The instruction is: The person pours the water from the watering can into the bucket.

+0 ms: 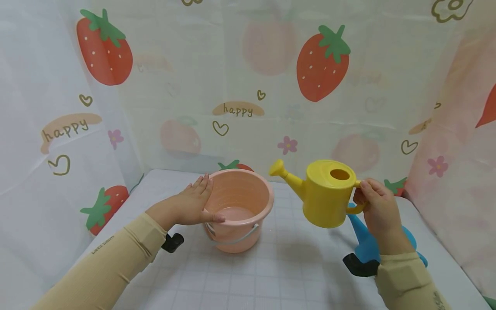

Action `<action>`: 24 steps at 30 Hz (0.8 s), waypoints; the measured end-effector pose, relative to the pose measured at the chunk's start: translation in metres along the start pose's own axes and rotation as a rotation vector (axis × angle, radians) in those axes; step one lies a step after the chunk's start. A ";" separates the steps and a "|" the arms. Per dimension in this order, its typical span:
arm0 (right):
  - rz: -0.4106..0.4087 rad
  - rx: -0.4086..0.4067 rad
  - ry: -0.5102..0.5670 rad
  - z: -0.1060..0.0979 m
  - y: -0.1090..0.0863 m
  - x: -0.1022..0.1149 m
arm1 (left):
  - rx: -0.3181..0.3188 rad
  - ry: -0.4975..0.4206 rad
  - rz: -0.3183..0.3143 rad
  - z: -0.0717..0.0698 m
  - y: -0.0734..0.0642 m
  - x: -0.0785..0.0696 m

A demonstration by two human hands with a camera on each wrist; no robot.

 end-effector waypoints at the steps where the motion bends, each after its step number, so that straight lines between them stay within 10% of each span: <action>1: -0.002 -0.005 0.003 -0.002 -0.001 0.000 | 0.000 -0.001 0.000 0.000 0.000 0.000; 12: -0.005 -0.080 -0.003 -0.017 -0.016 -0.009 | 0.001 -0.013 0.001 -0.001 -0.002 -0.001; 24: 0.279 -0.214 -0.208 -0.023 -0.038 -0.039 | 0.003 -0.012 0.004 -0.001 -0.003 -0.001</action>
Point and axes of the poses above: each hand's wrist, its own y-axis towards the middle knuckle, its own z-axis out of the palm, x = y × z, the point moved 5 cm from there along y, towards the middle knuckle, and after that the axes turned 14 degrees about x, right-handed, at the moved point
